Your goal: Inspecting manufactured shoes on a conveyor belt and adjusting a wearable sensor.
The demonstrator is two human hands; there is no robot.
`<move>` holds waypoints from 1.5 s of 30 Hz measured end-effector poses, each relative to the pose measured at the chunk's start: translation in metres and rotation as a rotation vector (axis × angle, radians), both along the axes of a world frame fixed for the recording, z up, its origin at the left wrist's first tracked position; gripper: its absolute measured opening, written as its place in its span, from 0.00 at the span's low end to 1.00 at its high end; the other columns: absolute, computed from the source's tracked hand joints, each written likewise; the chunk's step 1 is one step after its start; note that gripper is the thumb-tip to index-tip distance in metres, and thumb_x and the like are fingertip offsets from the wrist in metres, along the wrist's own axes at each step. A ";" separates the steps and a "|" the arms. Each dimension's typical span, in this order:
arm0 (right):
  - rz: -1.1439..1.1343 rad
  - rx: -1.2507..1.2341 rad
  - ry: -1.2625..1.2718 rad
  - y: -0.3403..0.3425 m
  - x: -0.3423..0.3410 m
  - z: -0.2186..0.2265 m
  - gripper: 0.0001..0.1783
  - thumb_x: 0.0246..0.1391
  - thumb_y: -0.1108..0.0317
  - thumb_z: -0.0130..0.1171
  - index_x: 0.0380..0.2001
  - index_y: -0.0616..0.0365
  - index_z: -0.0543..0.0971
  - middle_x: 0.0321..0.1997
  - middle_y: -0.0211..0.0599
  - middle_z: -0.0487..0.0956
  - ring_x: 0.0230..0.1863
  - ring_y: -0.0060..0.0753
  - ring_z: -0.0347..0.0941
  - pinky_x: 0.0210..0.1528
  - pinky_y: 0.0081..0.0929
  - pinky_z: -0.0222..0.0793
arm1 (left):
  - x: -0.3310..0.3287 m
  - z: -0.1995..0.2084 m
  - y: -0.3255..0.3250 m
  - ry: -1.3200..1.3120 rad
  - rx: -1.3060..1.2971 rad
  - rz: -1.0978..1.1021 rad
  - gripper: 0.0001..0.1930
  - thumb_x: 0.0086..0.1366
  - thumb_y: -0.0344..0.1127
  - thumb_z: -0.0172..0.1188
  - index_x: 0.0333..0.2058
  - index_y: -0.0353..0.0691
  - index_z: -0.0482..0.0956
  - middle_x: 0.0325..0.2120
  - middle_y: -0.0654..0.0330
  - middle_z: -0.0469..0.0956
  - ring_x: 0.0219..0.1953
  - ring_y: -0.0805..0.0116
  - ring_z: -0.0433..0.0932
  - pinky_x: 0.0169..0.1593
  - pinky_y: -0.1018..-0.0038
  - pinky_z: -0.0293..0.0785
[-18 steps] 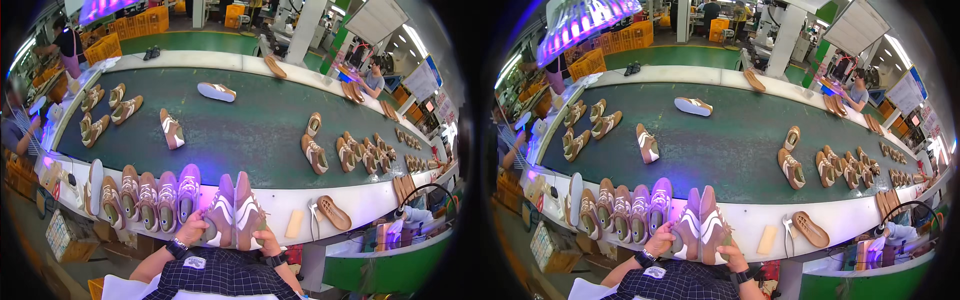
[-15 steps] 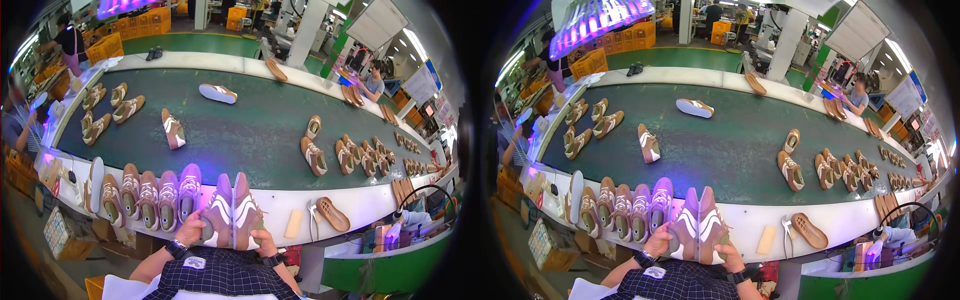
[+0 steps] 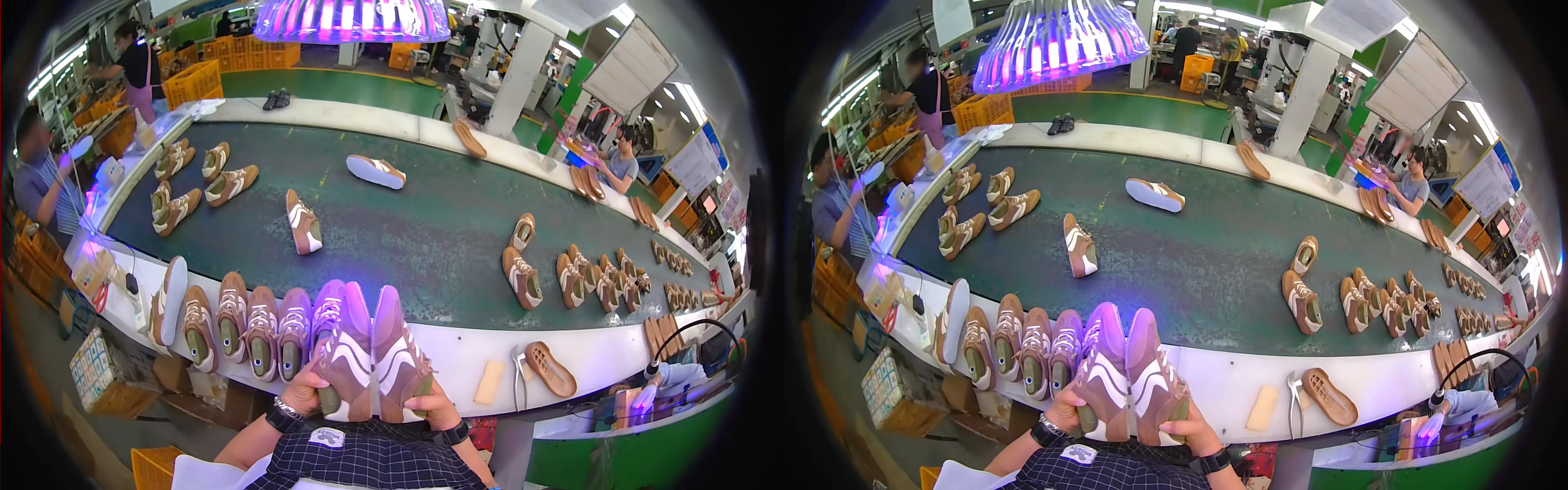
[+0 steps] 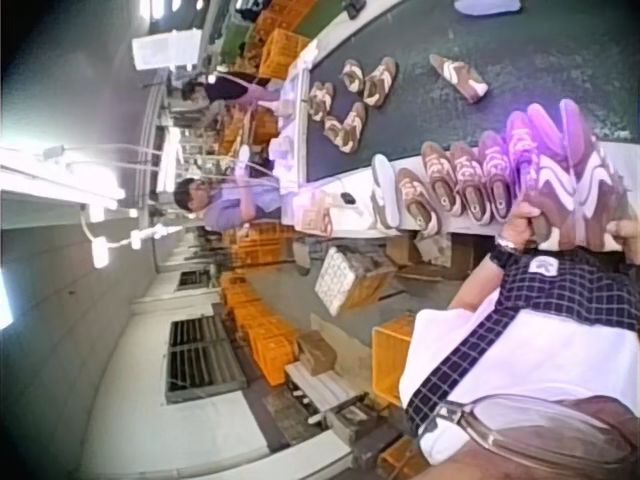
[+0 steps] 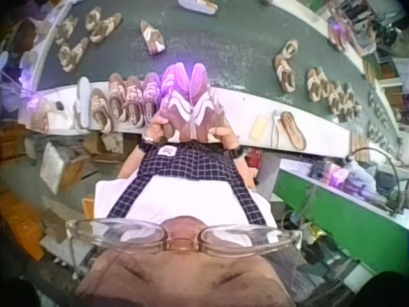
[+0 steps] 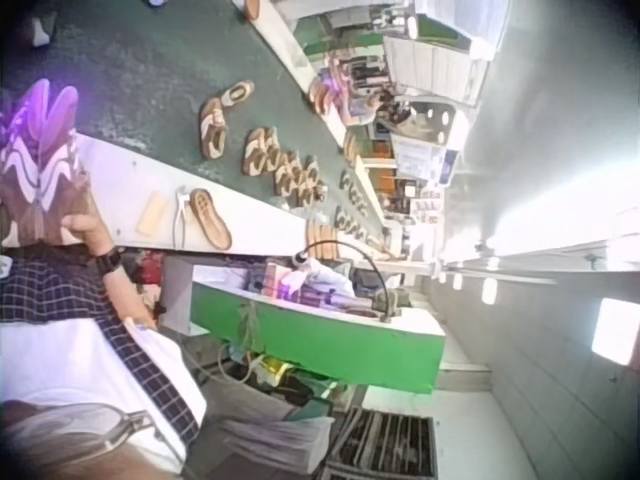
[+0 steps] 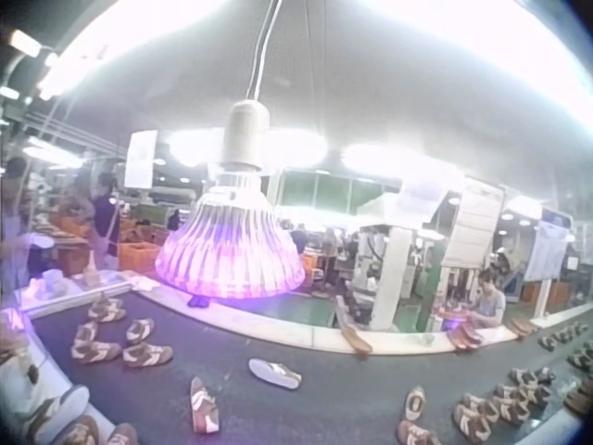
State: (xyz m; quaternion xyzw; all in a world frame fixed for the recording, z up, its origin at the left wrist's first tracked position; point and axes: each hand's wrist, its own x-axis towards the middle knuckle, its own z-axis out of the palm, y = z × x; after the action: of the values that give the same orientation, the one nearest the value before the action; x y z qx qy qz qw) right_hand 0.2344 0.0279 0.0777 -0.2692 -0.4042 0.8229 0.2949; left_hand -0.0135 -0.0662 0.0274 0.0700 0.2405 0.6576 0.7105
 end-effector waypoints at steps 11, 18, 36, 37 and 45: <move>0.035 0.049 -0.071 0.005 -0.008 0.017 0.56 0.22 0.74 0.62 0.63 0.58 0.53 0.59 0.35 0.61 0.61 0.33 0.56 0.62 0.26 0.48 | -0.027 0.068 -0.006 0.447 0.118 0.059 0.45 0.32 0.27 0.62 0.54 0.43 0.54 0.48 0.61 0.62 0.54 0.67 0.63 0.57 0.73 0.59; -0.002 0.075 -0.023 0.019 -0.011 0.015 0.55 0.22 0.75 0.62 0.62 0.58 0.54 0.57 0.35 0.64 0.59 0.33 0.59 0.60 0.25 0.51 | -0.037 0.061 0.008 0.675 0.171 0.079 0.42 0.32 0.29 0.62 0.52 0.42 0.56 0.45 0.60 0.64 0.51 0.68 0.65 0.55 0.74 0.61; 0.063 -0.049 0.045 0.038 -0.011 0.001 0.55 0.21 0.71 0.59 0.62 0.59 0.54 0.58 0.38 0.63 0.59 0.36 0.59 0.62 0.27 0.50 | -0.035 0.062 0.004 0.441 0.078 0.042 0.46 0.29 0.28 0.60 0.56 0.39 0.55 0.49 0.58 0.64 0.53 0.65 0.64 0.59 0.73 0.58; 0.040 0.007 0.029 0.037 -0.017 0.012 0.54 0.23 0.68 0.60 0.62 0.60 0.53 0.60 0.40 0.61 0.60 0.38 0.59 0.63 0.29 0.51 | -0.037 0.061 0.005 0.477 0.106 0.071 0.46 0.29 0.28 0.61 0.55 0.39 0.55 0.49 0.58 0.64 0.53 0.65 0.65 0.58 0.73 0.58; -0.180 0.018 0.178 0.050 -0.085 0.001 0.39 0.51 0.46 0.55 0.58 0.63 0.61 0.55 0.41 0.68 0.57 0.35 0.65 0.58 0.34 0.60 | -0.019 0.054 0.047 0.365 0.271 0.195 0.51 0.46 0.39 0.69 0.62 0.33 0.44 0.56 0.54 0.60 0.57 0.63 0.62 0.60 0.69 0.58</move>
State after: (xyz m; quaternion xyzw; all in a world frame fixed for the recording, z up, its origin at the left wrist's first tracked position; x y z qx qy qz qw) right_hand 0.1499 0.0780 0.0788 -0.2278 -0.3579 0.8101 0.4047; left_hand -0.0329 -0.0196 0.0818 0.2584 0.2801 0.7258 0.5727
